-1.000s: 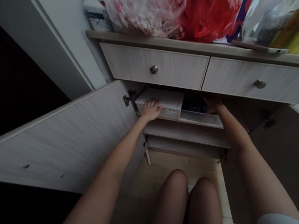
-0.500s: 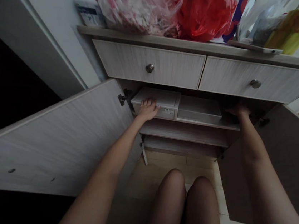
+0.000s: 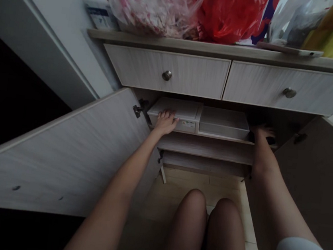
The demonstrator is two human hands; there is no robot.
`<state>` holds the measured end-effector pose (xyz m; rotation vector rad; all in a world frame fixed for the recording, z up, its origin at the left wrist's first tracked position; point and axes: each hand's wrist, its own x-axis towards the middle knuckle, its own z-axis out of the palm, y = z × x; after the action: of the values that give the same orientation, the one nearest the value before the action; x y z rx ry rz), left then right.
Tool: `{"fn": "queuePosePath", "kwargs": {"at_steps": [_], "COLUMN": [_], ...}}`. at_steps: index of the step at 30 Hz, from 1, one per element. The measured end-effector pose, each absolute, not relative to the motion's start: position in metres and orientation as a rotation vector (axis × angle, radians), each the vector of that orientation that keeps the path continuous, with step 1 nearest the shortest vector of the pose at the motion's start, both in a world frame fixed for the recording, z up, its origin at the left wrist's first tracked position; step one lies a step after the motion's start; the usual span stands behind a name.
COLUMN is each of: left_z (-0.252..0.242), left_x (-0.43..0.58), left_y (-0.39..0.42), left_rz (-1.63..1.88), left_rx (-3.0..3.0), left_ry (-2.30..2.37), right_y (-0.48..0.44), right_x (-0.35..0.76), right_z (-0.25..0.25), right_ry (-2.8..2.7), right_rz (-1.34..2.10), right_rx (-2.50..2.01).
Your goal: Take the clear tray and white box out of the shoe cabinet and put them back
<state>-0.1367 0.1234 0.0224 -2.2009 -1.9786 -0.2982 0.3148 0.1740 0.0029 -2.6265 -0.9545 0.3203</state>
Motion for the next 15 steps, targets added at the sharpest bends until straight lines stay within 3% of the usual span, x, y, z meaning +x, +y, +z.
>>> {"fn": "queuePosePath", "kwargs": {"at_steps": [4,7,11,15], "left_z": [0.023,0.027,0.036,0.046], "left_x": [-0.138,-0.139,-0.142,-0.141], "left_y": [0.125,0.128,0.133,0.137], "left_rz": [-0.3,-0.291,-0.308,-0.565], "left_rx": [-2.219,-2.257,-2.353,-2.39], "left_ry": [-1.993,-2.025,-2.108,-2.183], "right_y": [0.162,0.128,0.025,-0.105], "right_x": [0.312,0.307,0.298,0.305], "right_z": [0.015,0.019,0.005,-0.014], "right_ry": [-1.047,-1.199,-1.364,-1.333], "right_rz": [0.272,0.135,-0.093,-0.185], "right_rx": [-2.506,-2.138,-1.469,-1.3]}}
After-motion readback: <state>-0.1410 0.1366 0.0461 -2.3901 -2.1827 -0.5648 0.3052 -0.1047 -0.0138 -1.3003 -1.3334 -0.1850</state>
